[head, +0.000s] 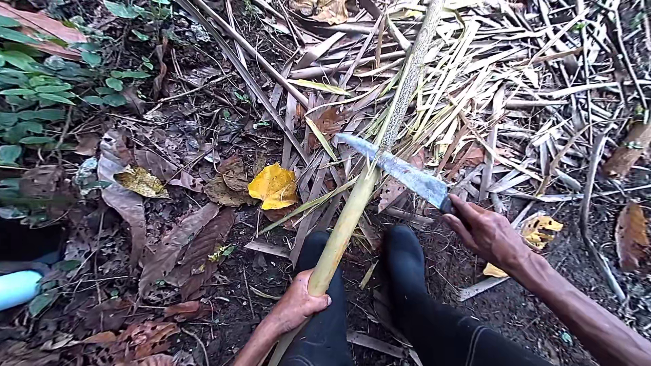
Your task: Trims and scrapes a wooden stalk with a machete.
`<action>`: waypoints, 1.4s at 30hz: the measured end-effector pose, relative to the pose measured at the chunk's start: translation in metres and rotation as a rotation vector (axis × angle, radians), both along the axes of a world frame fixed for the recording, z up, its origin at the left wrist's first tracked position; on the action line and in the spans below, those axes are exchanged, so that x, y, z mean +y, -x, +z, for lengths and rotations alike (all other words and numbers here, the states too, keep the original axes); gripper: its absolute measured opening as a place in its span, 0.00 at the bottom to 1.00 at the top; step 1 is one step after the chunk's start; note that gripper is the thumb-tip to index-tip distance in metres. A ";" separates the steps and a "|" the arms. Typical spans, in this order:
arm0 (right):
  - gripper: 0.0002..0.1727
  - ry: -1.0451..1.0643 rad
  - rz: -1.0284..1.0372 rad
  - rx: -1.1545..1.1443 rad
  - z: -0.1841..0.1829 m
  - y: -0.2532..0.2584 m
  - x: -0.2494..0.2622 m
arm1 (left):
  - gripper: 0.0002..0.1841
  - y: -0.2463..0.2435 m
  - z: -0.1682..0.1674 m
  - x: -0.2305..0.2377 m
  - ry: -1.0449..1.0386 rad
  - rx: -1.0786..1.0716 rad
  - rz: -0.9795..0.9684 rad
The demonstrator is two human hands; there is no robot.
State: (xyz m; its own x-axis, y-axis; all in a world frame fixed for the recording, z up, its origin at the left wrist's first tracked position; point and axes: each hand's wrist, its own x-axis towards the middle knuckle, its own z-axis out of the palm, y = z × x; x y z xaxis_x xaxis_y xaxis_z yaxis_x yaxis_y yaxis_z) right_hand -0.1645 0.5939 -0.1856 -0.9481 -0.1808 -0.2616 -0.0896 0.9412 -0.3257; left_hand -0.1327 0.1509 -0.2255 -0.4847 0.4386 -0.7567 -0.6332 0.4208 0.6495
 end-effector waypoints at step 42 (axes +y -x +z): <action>0.30 -0.272 -0.177 -0.083 0.029 0.187 0.093 | 0.20 -0.005 0.001 0.000 0.113 0.095 -0.018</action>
